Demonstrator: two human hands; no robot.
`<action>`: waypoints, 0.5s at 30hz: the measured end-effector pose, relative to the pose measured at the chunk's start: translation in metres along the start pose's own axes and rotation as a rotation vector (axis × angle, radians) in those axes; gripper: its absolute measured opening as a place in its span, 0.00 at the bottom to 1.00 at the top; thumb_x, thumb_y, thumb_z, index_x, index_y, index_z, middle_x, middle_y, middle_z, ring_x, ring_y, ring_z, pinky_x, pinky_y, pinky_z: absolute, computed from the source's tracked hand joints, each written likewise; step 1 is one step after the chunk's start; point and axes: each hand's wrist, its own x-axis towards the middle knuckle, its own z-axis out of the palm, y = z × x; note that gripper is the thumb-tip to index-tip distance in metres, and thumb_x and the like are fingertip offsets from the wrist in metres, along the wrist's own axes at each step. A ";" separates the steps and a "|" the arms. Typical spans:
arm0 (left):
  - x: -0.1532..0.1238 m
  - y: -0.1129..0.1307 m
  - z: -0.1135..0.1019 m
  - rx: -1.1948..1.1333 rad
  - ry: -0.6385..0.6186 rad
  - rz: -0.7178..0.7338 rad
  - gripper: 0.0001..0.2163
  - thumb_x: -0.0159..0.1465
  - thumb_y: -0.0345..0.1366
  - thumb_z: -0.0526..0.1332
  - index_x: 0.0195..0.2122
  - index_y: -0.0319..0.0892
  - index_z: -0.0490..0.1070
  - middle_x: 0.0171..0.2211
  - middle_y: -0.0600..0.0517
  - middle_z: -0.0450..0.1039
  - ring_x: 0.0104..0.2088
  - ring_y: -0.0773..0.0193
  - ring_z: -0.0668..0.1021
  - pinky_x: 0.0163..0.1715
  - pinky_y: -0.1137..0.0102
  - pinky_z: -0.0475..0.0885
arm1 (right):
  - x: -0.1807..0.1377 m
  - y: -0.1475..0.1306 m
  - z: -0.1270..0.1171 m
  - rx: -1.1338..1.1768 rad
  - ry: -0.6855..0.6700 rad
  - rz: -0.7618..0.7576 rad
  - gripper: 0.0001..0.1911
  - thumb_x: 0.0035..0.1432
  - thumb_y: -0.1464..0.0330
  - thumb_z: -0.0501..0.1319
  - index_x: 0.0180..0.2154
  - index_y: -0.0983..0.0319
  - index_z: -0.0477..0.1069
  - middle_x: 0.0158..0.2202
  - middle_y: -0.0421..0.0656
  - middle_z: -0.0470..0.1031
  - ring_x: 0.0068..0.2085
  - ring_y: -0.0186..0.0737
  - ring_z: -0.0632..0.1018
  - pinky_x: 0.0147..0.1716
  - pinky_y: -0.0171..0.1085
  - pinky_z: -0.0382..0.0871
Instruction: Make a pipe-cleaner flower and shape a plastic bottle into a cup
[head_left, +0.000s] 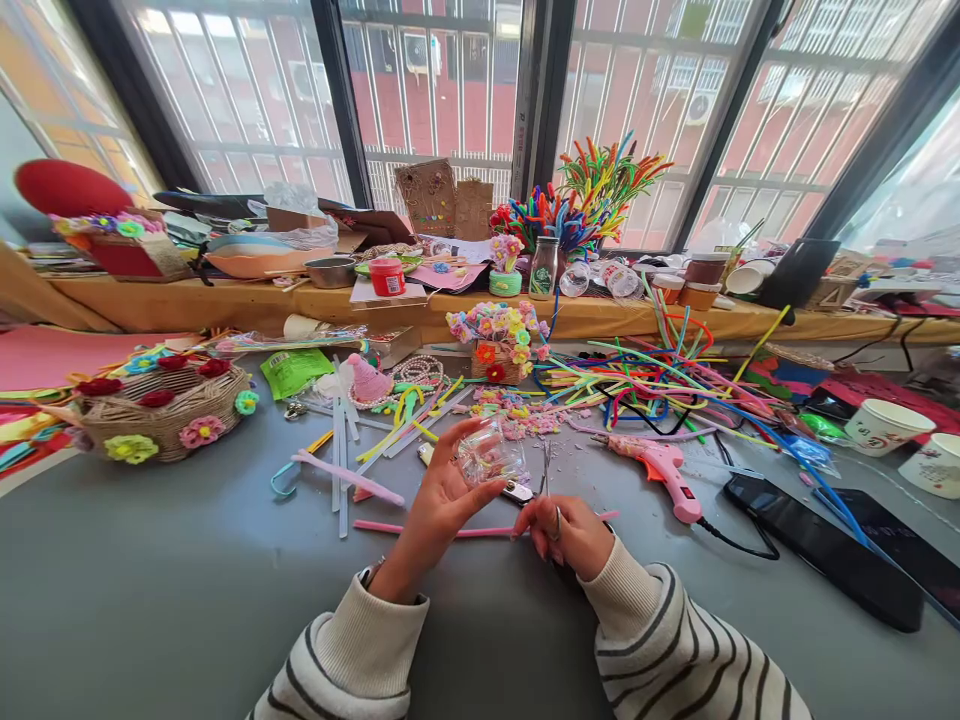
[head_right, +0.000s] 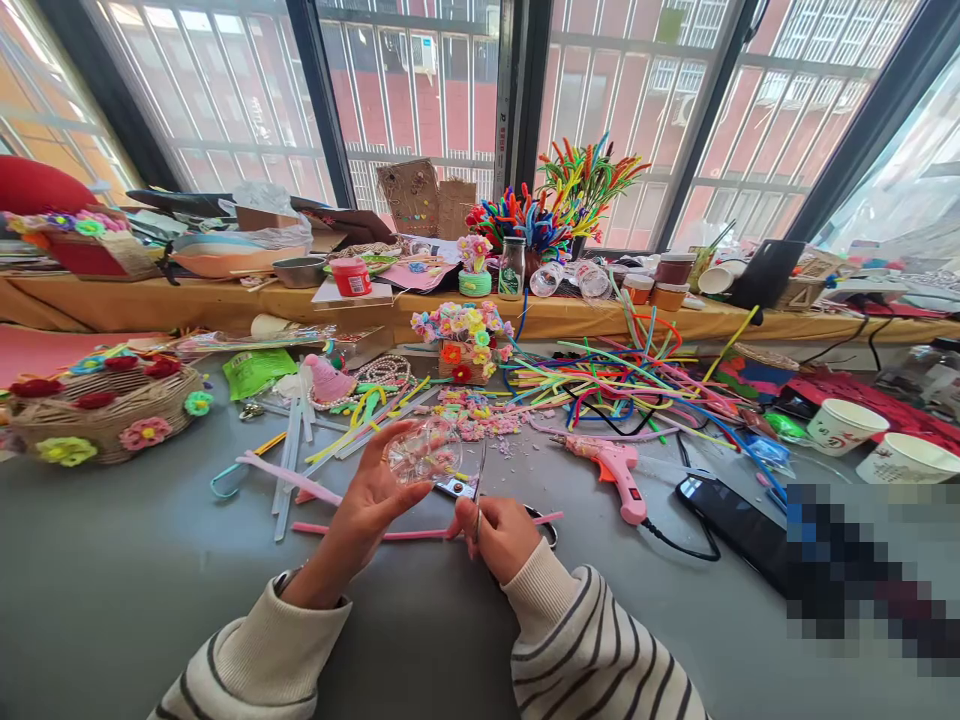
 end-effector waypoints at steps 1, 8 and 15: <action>0.000 0.000 0.001 -0.005 0.014 0.001 0.22 0.45 0.30 0.61 0.42 0.48 0.57 0.48 0.51 0.53 0.48 0.54 0.61 0.44 0.60 0.61 | 0.000 -0.001 0.000 -0.024 -0.008 0.005 0.38 0.43 0.44 0.38 0.23 0.68 0.71 0.11 0.37 0.57 0.13 0.25 0.56 0.13 0.28 0.49; 0.000 0.003 0.001 -0.020 0.077 0.012 0.21 0.47 0.32 0.60 0.42 0.47 0.58 0.46 0.52 0.57 0.50 0.56 0.59 0.47 0.61 0.57 | 0.000 -0.009 0.000 -0.186 -0.039 0.022 0.40 0.43 0.43 0.35 0.21 0.68 0.71 0.11 0.36 0.54 0.15 0.28 0.59 0.18 0.30 0.53; -0.001 0.008 0.004 -0.061 0.026 -0.043 0.29 0.45 0.34 0.61 0.49 0.47 0.53 0.50 0.50 0.54 0.50 0.57 0.60 0.49 0.65 0.55 | -0.003 -0.012 0.001 -0.251 -0.055 0.003 0.39 0.43 0.43 0.36 0.21 0.67 0.71 0.11 0.37 0.55 0.16 0.29 0.61 0.18 0.30 0.53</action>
